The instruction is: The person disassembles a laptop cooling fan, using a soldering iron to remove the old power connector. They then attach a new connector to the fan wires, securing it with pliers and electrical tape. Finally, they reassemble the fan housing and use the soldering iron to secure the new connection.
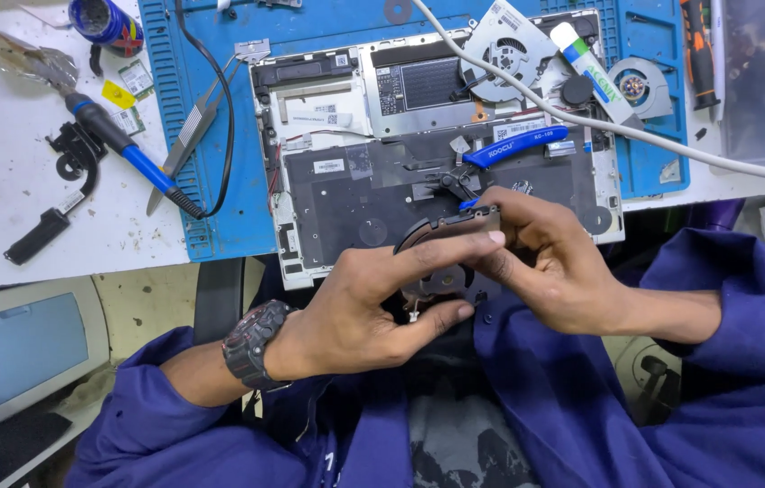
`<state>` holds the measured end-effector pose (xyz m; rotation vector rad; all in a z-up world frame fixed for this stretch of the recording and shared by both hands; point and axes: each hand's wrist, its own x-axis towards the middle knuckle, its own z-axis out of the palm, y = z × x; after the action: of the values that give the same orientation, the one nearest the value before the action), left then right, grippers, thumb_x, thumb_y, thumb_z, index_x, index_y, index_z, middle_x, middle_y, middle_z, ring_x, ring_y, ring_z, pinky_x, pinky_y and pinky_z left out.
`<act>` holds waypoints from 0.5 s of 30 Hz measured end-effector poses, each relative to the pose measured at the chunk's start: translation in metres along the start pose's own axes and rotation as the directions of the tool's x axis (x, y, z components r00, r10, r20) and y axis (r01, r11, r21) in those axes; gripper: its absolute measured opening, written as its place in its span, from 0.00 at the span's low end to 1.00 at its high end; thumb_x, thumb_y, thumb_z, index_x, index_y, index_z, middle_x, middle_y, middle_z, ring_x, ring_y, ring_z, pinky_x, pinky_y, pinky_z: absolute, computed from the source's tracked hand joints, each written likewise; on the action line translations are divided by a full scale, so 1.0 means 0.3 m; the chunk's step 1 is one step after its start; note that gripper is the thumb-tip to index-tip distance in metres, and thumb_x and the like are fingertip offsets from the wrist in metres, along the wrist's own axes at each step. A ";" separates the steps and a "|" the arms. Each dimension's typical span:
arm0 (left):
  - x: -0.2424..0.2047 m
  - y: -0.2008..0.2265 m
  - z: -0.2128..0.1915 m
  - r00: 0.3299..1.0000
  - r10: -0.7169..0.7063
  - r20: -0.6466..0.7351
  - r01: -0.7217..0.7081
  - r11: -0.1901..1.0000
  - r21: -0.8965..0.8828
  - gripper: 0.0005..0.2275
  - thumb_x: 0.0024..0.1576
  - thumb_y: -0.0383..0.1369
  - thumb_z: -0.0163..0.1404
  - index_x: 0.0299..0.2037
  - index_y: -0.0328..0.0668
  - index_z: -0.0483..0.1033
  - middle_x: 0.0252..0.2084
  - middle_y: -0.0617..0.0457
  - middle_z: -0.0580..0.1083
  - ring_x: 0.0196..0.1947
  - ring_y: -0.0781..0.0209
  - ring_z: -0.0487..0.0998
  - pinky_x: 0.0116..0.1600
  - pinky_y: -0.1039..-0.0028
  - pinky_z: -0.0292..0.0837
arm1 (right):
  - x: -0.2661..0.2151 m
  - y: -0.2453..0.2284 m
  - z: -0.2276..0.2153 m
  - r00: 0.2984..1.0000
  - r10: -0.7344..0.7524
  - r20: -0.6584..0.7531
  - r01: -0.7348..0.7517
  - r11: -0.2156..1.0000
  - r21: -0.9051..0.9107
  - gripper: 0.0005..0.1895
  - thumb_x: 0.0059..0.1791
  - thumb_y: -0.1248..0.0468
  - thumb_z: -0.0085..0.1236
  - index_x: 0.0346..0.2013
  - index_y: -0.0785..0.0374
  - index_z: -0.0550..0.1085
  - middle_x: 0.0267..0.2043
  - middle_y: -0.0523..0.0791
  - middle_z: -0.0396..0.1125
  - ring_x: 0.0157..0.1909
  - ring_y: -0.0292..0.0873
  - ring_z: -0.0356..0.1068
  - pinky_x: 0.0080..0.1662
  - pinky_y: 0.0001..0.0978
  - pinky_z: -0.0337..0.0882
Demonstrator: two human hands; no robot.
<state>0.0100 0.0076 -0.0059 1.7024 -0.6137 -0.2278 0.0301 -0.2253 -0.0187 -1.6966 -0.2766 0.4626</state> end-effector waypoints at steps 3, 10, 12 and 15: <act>-0.008 -0.018 -0.002 0.995 0.078 0.061 -0.077 0.997 -0.026 0.22 0.65 0.30 0.58 0.67 0.53 0.66 0.72 0.47 0.70 0.70 0.53 0.78 0.66 0.74 0.81 | 0.020 -0.065 0.008 0.992 -0.075 0.101 0.080 0.995 -0.053 0.06 0.53 0.71 0.46 0.41 0.65 0.72 0.35 0.41 0.69 0.35 0.31 0.66 0.36 0.23 0.65; -0.018 -0.010 -0.004 0.995 0.075 0.067 -0.075 0.997 -0.007 0.24 0.67 0.23 0.55 0.71 0.56 0.63 0.74 0.48 0.68 0.65 0.58 0.81 0.64 0.77 0.80 | 0.029 -0.105 0.001 0.976 -0.144 0.165 0.157 0.986 -0.063 0.14 0.55 0.61 0.49 0.47 0.69 0.75 0.45 0.47 0.76 0.43 0.39 0.77 0.42 0.24 0.77; -0.019 -0.002 -0.002 0.995 0.080 0.063 -0.078 0.997 -0.026 0.23 0.67 0.22 0.54 0.70 0.53 0.64 0.73 0.48 0.69 0.73 0.53 0.75 0.74 0.72 0.76 | 0.028 -0.103 -0.010 0.974 -0.139 0.177 0.157 0.983 -0.096 0.12 0.55 0.61 0.50 0.45 0.69 0.74 0.45 0.47 0.77 0.42 0.37 0.77 0.41 0.23 0.76; -0.017 0.003 0.000 0.996 0.065 0.053 -0.061 0.996 -0.062 0.24 0.65 0.20 0.55 0.69 0.51 0.65 0.72 0.49 0.69 0.72 0.53 0.76 0.75 0.73 0.76 | 0.027 -0.096 -0.022 0.971 -0.142 0.191 0.167 0.979 -0.121 0.09 0.54 0.63 0.53 0.44 0.66 0.76 0.32 0.41 0.70 0.30 0.33 0.70 0.33 0.21 0.71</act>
<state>0.0056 0.0102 -0.0060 1.6203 -0.6936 -0.2466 0.0424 -0.2226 0.0092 -1.7517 -0.5813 0.4914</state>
